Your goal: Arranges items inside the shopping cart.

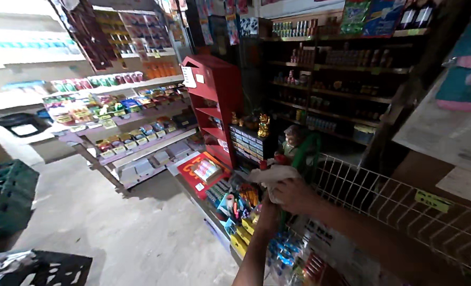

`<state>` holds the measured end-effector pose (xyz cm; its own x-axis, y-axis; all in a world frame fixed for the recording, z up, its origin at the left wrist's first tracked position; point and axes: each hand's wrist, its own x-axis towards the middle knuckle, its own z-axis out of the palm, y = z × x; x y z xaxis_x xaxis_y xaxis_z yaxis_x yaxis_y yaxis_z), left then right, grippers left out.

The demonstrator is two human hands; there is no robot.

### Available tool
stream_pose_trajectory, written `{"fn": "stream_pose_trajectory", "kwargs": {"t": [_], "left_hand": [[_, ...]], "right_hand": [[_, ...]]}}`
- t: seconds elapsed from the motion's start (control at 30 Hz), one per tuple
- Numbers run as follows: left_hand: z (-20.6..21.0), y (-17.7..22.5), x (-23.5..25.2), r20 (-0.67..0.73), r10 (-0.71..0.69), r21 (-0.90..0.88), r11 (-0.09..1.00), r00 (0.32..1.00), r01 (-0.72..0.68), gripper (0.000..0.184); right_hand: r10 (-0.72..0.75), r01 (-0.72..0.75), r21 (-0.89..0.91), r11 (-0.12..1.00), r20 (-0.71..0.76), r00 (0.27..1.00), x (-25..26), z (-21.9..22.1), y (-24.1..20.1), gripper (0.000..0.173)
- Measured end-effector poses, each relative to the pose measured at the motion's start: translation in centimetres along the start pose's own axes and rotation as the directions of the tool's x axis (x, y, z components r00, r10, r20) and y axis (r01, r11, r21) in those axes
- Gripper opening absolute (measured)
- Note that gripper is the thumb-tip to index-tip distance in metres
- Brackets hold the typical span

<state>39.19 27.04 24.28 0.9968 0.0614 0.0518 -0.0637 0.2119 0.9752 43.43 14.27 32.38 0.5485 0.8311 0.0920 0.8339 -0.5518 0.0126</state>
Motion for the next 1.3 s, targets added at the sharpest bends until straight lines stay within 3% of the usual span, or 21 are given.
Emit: {"fn": "stream_pose_trajectory", "kwargs": {"t": [0.07,0.13,0.27,0.37,0.47,0.6,0.67,0.73,0.8,0.87,0.93,1.0,1.07,1.13,1.23,1.3], "left_hand": [[-0.2,-0.5,0.5,0.041,0.001,0.013,1.0,0.999,-0.001,0.051],[0.1,-1.1,1.1,0.091,0.056,0.007,0.998,0.994,-0.056,0.062],[1.5,-2.5,1.8,0.023,0.178,0.027,0.983,0.984,-0.179,0.05],[1.8,-2.6,1.5,0.007,0.225,0.102,0.969,0.974,-0.225,0.037],[2.5,-2.4,0.9,-0.053,0.193,0.198,0.964,0.98,-0.179,0.035],[2.8,-2.1,0.6,-0.091,0.195,0.357,0.922,0.977,-0.151,0.037],[2.6,-1.9,0.9,-0.067,0.195,0.41,0.899,0.978,-0.151,0.037],[2.3,-1.7,1.2,-0.053,0.183,0.417,0.897,0.982,-0.145,0.036],[2.2,-1.6,1.0,-0.053,0.179,0.412,0.9,0.982,-0.141,0.034],[2.4,-1.3,0.8,-0.051,0.184,0.423,0.894,0.982,-0.146,0.033],[2.3,-1.2,0.7,-0.038,0.19,0.441,0.884,0.981,-0.154,0.032],[1.8,-1.1,0.9,-0.022,0.182,0.449,0.88,0.983,-0.153,0.033],[1.3,-0.4,1.0,-0.009,0.143,0.459,0.88,0.99,-0.123,0.035],[1.3,1.2,1.6,-0.017,0.158,0.48,0.868,0.987,-0.13,0.04],[2.5,4.0,4.0,0.042,0.272,0.564,0.788,0.962,-0.247,0.045],[3.5,5.5,5.9,0.115,0.257,0.596,0.755,0.96,-0.273,0.046]], "right_hand": [[-0.001,0.001,0.0,1.0,-0.127,0.992,0.3,-1.0,1.2,0.034],[0.028,-0.041,-0.022,0.999,-0.432,0.901,0.3,-1.5,3.7,0.036],[0.263,-0.092,0.298,0.95,-0.61,0.747,0.6,-2.8,9.6,0.042],[0.471,-0.123,0.543,0.831,-0.566,0.676,0.8,-3.1,12.0,0.04],[0.698,-0.131,0.778,0.615,-0.459,0.55,1.0,-2.5,14.3,0.038],[0.851,-0.121,0.92,0.374,-0.289,0.439,1.3,-0.9,17.9,0.044],[0.878,-0.116,0.935,0.336,-0.267,0.397,1.5,0.3,19.4,0.044],[0.883,-0.186,0.925,0.331,-0.235,0.406,1.6,1.1,20.8,0.046],[0.884,-0.321,0.883,0.341,-0.185,0.43,1.4,1.7,21.8,0.047],[0.899,-0.476,0.796,0.374,-0.185,0.397,0.7,1.8,22.0,0.047],[0.934,-0.468,0.814,0.344,-0.245,0.262,-0.7,2.2,21.3,0.049],[0.959,-0.233,0.93,0.283,-0.278,0.055,-2.8,2.5,19.1,0.048],[0.974,-0.026,0.975,0.221,-0.222,-0.053,-4.5,3.5,16.3,0.042],[0.994,0.096,0.989,0.109,-0.11,0.004,-4.7,5.8,14.1,0.043],[0.973,0.143,0.989,-0.026,-0.007,0.231,-2.1,10.7,12.1,0.047],[0.96,0.106,0.993,-0.06,0.029,0.278,-0.3,11.3,10.1,0.048]]}}
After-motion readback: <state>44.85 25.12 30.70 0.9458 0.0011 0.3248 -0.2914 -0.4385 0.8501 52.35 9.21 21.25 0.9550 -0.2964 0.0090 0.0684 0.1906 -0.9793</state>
